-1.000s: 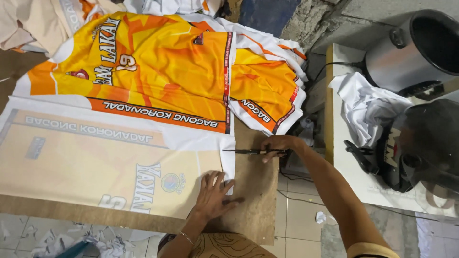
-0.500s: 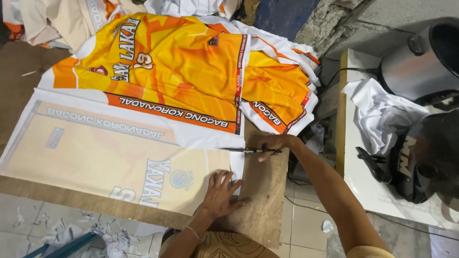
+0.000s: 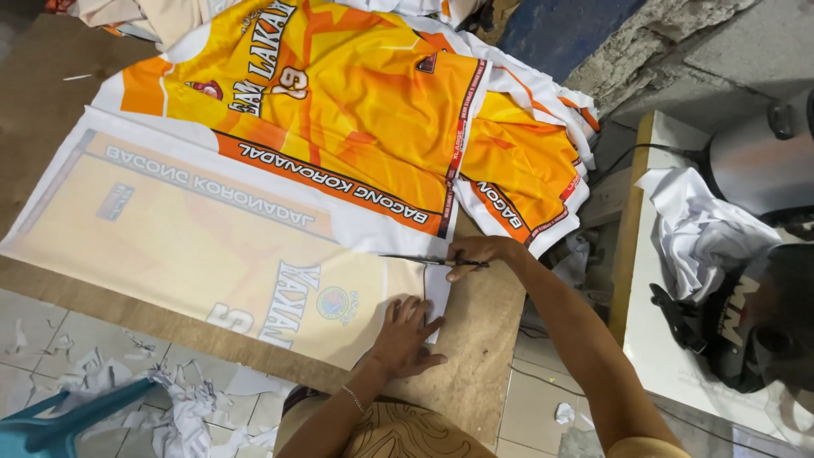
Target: Cutting out printed jersey patterns from a large sheet of fabric using scissors on a workbench.
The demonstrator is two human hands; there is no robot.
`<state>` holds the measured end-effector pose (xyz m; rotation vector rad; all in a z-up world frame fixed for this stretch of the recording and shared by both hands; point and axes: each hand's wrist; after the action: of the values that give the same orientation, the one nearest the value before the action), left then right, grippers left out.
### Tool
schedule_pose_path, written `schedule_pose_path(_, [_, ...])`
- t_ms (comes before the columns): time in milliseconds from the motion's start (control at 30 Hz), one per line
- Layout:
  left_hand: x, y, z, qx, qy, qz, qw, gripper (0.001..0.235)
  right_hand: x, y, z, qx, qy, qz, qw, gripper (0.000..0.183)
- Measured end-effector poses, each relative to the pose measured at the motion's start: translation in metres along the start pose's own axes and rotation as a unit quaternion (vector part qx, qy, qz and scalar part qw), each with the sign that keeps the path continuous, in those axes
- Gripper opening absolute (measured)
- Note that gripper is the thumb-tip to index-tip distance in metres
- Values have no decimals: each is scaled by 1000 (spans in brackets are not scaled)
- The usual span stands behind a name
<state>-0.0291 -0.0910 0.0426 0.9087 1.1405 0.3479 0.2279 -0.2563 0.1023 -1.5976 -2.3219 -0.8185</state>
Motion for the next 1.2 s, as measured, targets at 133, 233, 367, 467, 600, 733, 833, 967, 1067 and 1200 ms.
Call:
schedule_pose_path(133, [5, -7, 0, 22, 13, -7, 1000, 82, 11, -1, 0, -67, -43, -39, 996, 52])
schedule_pose_path(233, [5, -5, 0, 36, 22, -6, 999, 88, 19, -2, -11, -48, -24, 12, 999, 41])
schedule_pose_path(367, [-20, 23, 5, 97, 62, -22, 993, 72, 25, -7, -12, -45, -29, 20, 998, 41])
schedule_pose_path(467, [-66, 98, 1, 231, 125, -130, 956, 64, 26, -8, -12, -53, -34, 23, 998, 43])
schedule_pose_path(600, [-100, 177, -57, 378, 151, -368, 836, 49, 30, -12, -12, -46, -58, 58, 996, 45])
schedule_pose_path(733, [-86, 157, -75, 356, 163, -369, 843, 48, 4, -21, 23, -79, -73, 56, 993, 100])
schedule_pose_path(833, [-63, 152, -86, 316, 172, -372, 855, 48, 28, -13, 15, -84, -68, 30, 994, 100])
schedule_pose_path(967, [-8, 175, -80, 246, 188, -383, 870, 49, 48, -10, 12, -92, -60, -22, 994, 103])
schedule_pose_path(1067, [60, 162, -63, 176, 285, -135, 933, 74, 57, -7, 11, -109, -59, -38, 992, 100])
schedule_pose_path(1200, [151, 126, -71, 50, 387, 151, 908, 105, 48, -2, 16, -139, -51, -47, 988, 85])
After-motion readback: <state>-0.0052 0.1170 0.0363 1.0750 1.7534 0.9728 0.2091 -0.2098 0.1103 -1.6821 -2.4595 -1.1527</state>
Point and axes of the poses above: each hand's wrist, its own z-axis towards the middle knuckle, its own y-axis out of the back of the hand, x = y × z, and after that the axes turned 9 degrees about -z, right-handed
